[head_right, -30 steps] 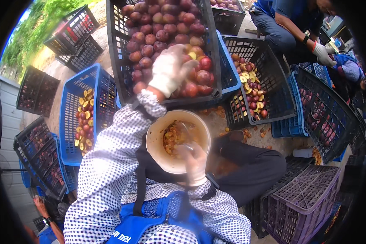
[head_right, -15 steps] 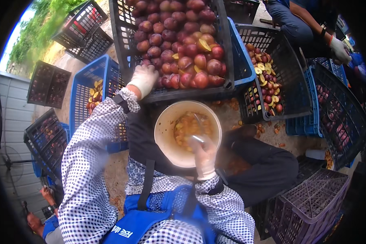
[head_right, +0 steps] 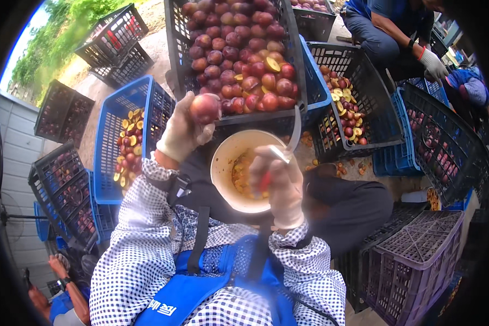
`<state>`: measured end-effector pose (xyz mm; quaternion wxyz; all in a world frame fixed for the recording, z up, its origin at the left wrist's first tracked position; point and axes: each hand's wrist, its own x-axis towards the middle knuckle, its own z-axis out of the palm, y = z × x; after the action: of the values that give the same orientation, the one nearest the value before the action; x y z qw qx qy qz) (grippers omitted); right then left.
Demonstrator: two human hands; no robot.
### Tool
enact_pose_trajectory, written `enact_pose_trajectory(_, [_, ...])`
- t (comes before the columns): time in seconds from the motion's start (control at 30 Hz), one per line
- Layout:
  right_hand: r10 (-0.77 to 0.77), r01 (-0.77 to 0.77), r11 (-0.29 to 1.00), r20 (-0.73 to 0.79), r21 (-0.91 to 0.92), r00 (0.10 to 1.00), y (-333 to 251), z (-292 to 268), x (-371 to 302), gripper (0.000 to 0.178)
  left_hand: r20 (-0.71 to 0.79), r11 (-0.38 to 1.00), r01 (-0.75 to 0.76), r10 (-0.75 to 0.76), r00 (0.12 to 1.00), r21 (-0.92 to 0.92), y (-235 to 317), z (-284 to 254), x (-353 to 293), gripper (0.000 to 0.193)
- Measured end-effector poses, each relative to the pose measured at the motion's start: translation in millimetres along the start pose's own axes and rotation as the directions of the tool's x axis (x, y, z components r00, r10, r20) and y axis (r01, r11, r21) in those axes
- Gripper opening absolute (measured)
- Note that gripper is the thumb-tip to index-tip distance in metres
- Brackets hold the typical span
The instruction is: Peeling and pitting plums using a small paring knife.
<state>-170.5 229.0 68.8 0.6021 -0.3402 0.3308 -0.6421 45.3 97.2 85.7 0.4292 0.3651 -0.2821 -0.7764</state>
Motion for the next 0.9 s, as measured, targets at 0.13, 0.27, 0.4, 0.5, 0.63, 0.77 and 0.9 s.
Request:
enact_pose_trajectory(0.13, [-0.111,0.143,0.791,0.091,-0.595,0.990,6.1,5.4,8.2,0.028,-0.052,0.977,0.022,-0.034,0.998,-0.210,-42.9,27.8,-51.7,0.060])
enact_pose_trajectory(0.27, [-0.189,0.259,0.739,0.177,-0.622,0.966,12.5,21.6,-11.9,0.025,0.022,0.963,0.041,-0.036,0.999,-0.267,-76.2,26.9,-68.8,0.067])
enact_pose_trajectory(0.4, [-0.201,0.277,0.657,0.191,-0.701,0.961,11.3,39.3,-22.0,0.027,-0.202,0.973,-0.013,-0.035,0.979,-0.231,-80.7,51.8,-85.6,0.068])
enact_pose_trajectory(0.5, [-0.289,0.325,0.408,0.217,-0.853,0.933,20.9,34.9,-26.8,0.029,-0.218,0.994,-0.106,0.099,0.971,-0.018,-91.0,41.4,-88.1,0.064])
enact_pose_trajectory(0.63, [-0.234,0.292,0.363,0.217,-0.885,0.948,37.0,20.7,-36.6,0.030,-0.212,0.991,-0.027,0.054,0.976,0.130,-104.4,26.4,-93.0,0.058])
enact_pose_trajectory(0.77, [-0.100,0.234,0.408,0.211,-0.883,0.972,55.8,7.8,-43.8,0.030,-0.255,0.943,-0.013,0.103,0.961,0.332,-122.2,5.6,-94.7,0.055])
enact_pose_trajectory(0.9, [0.055,0.062,0.520,0.106,-0.852,0.993,71.1,0.6,-48.9,0.029,-0.281,0.950,0.216,-0.150,0.948,0.224,-120.9,-1.9,-92.2,0.053])
